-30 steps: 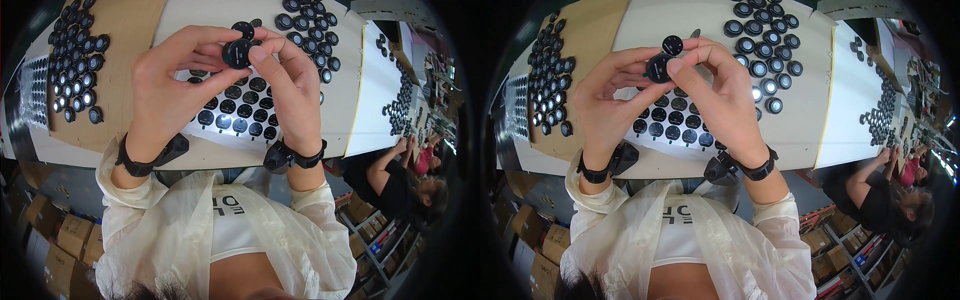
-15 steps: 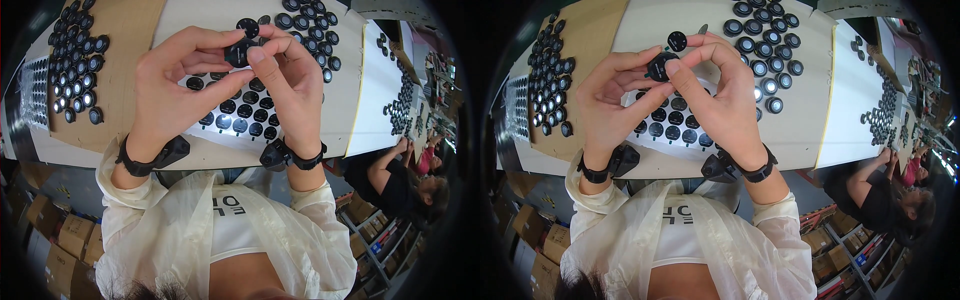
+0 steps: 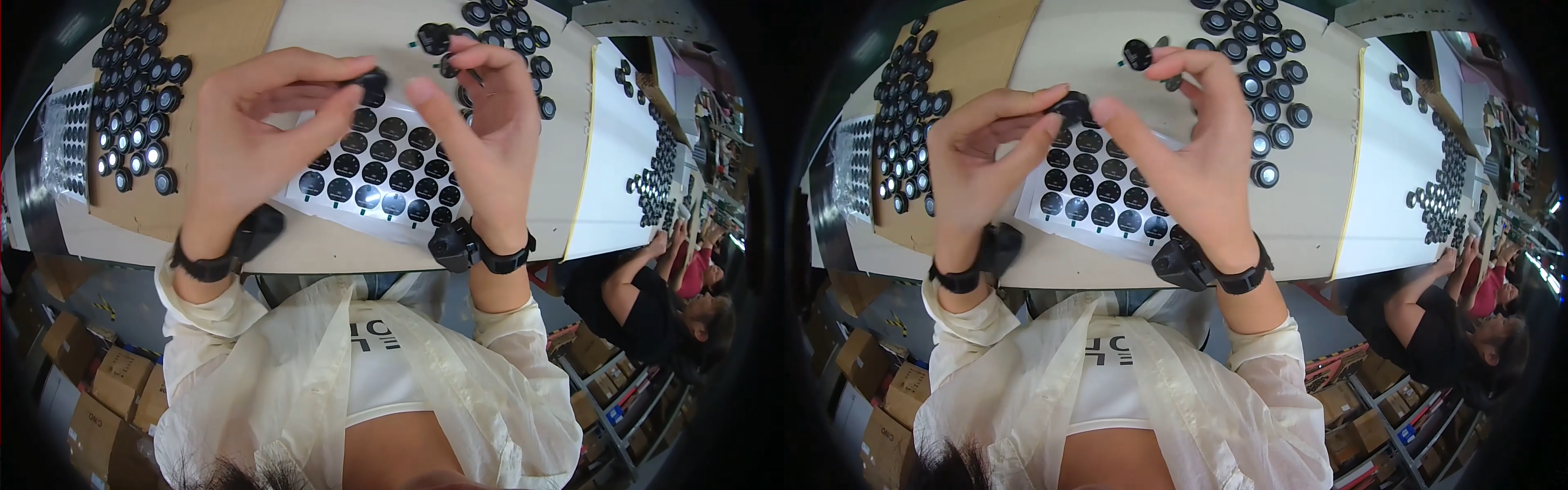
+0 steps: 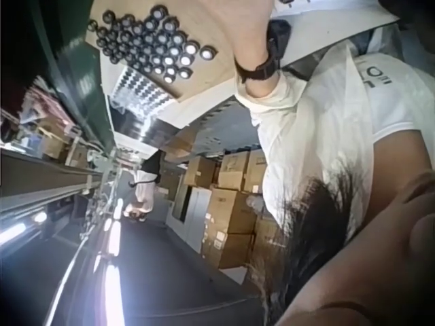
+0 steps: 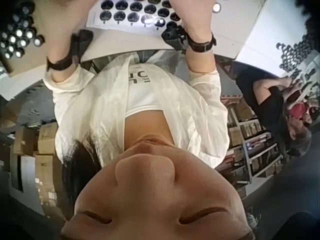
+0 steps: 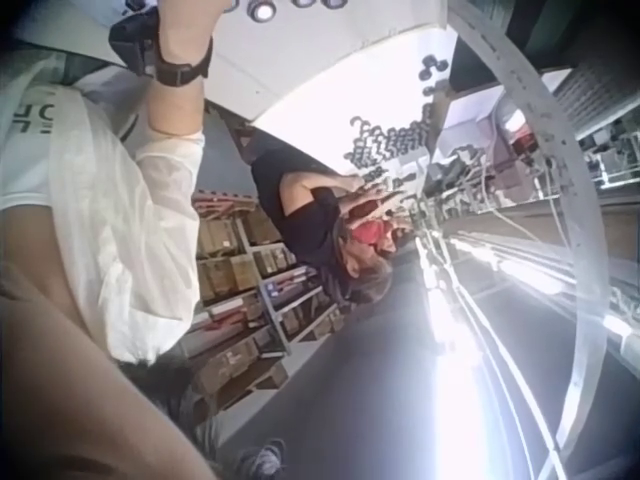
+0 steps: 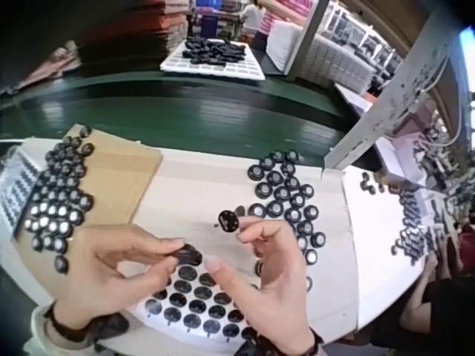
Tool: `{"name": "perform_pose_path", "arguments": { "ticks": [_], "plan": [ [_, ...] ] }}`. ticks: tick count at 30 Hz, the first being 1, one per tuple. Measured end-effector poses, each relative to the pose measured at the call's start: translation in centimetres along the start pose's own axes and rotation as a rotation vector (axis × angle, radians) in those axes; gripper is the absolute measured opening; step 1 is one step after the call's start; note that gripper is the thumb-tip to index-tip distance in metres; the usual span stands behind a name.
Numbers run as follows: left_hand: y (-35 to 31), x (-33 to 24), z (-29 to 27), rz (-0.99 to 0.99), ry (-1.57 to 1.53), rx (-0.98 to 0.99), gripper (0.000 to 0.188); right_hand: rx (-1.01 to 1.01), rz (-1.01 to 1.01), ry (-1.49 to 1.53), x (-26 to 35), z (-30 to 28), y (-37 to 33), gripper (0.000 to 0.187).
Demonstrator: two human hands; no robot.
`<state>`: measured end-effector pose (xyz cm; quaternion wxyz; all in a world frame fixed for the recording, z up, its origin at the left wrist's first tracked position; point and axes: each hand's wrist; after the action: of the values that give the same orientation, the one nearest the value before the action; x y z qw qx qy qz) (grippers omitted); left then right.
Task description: The person peels stickers from a sheet, presses them onto round electronic devices, and places the devices into a pile before moving them onto a conveyor belt.
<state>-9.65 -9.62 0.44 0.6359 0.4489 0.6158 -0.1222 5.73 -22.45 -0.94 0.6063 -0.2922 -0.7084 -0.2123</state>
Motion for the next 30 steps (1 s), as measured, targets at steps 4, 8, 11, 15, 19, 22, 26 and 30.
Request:
{"name": "perform_pose_path", "arguments": {
  "ticks": [4, 8, 11, 15, 19, 22, 26, 30],
  "plan": [
    [-0.5, 1.2, -5.1, 0.178, 0.809, 0.151, 0.017, -0.058, 0.039, 0.205, 0.7, -1.3, 0.2, 0.033],
    [-1.4, 1.0, -7.5, 0.175, 1.202, 0.325, 0.017, -0.122, 0.021, 0.401, 1.6, -2.3, 0.4, 0.029],
    [-0.7, 0.6, -7.3, 0.168, 1.223, 0.408, 0.016, -0.150, 0.008, 0.435, 1.7, -3.2, 0.5, 0.027],
    [2.0, -0.3, -3.9, 0.189, 0.932, 0.526, 0.016, -0.261, -0.029, 0.410, 1.7, -4.3, 0.8, 0.028],
    [5.1, 1.9, 1.1, 0.220, 0.517, 0.674, 0.027, -0.297, -0.005, 0.306, 0.6, -5.0, 0.8, 0.026],
    [8.0, 3.4, 4.2, 0.310, 0.549, 0.696, 0.037, -0.287, -0.051, 0.340, 0.6, -4.9, 1.2, 0.026],
    [10.3, 4.9, 6.7, 0.444, 0.547, 0.693, 0.035, -0.288, -0.038, 0.296, 0.7, -4.9, 1.1, 0.027],
    [11.0, 4.7, 7.2, 0.503, 0.608, 0.814, 0.037, -0.296, -0.032, 0.277, 0.4, -5.2, 1.3, 0.029]
  ]
}}
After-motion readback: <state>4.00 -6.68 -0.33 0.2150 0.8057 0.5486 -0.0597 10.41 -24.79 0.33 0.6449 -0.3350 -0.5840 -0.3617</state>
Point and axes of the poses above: each hand's wrist, its own y-axis towards the middle knuckle, its own z-axis out of the palm, x = y × z, and after that the axes turned 15 degrees about z, right-handed
